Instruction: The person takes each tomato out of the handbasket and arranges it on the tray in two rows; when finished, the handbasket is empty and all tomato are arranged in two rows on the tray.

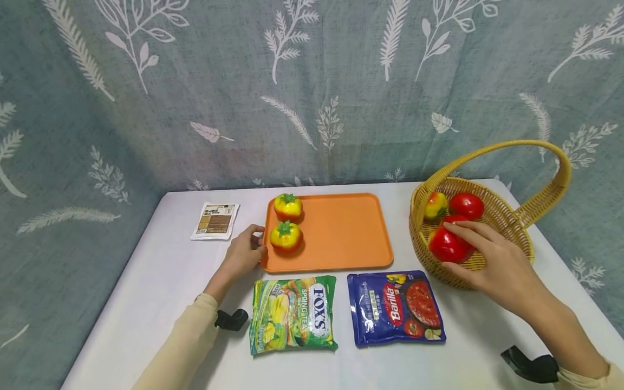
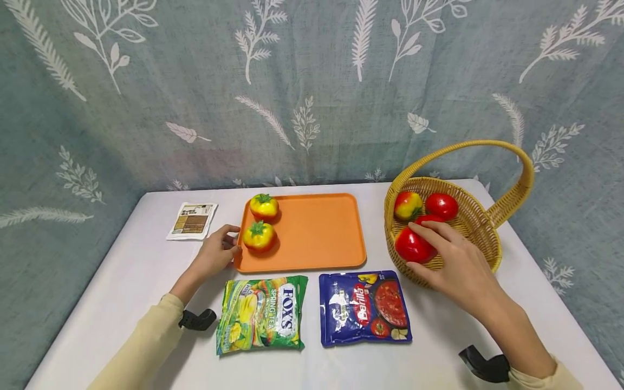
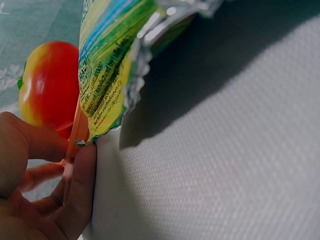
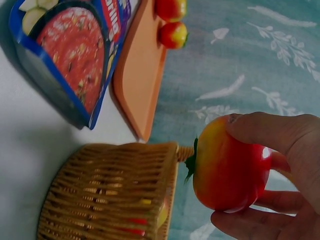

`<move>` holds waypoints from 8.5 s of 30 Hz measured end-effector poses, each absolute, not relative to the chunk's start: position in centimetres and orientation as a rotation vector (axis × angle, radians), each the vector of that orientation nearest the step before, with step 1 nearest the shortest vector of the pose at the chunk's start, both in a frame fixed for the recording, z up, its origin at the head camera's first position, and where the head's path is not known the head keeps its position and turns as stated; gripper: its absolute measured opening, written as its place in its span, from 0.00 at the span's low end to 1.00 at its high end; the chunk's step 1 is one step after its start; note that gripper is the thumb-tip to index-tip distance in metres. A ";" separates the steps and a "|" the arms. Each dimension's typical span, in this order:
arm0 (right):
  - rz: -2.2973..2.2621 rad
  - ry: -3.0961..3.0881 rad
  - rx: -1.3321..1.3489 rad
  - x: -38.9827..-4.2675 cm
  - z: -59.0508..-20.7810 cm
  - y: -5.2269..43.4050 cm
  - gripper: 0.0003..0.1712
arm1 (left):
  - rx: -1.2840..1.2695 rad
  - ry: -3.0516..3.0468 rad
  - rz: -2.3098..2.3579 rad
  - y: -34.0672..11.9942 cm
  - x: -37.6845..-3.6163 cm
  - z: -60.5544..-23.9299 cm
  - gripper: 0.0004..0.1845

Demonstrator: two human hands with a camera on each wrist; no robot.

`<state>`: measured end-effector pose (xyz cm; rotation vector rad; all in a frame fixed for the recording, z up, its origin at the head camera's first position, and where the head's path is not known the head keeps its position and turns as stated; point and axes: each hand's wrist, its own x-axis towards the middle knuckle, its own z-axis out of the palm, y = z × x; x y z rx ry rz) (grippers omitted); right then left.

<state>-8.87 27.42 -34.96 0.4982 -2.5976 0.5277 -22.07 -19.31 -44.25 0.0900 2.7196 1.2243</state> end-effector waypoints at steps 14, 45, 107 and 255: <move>0.546 -2.596 0.543 -8.8 -34.0 25.3 0.43 | 0.071 2.709 1.226 -19.0 -22.0 -44.4 0.25; 0.577 -2.600 0.661 -12.1 -33.5 21.5 0.40 | 0.106 2.748 1.189 -19.6 -22.5 -44.0 0.25; 0.756 -2.670 0.753 -19.9 -34.7 14.3 0.37 | 0.078 2.739 1.193 -19.3 -22.1 -44.3 0.25; 0.558 -2.615 0.718 -11.9 -35.5 21.1 0.34 | 0.112 2.768 1.166 -19.4 -22.1 -44.4 0.26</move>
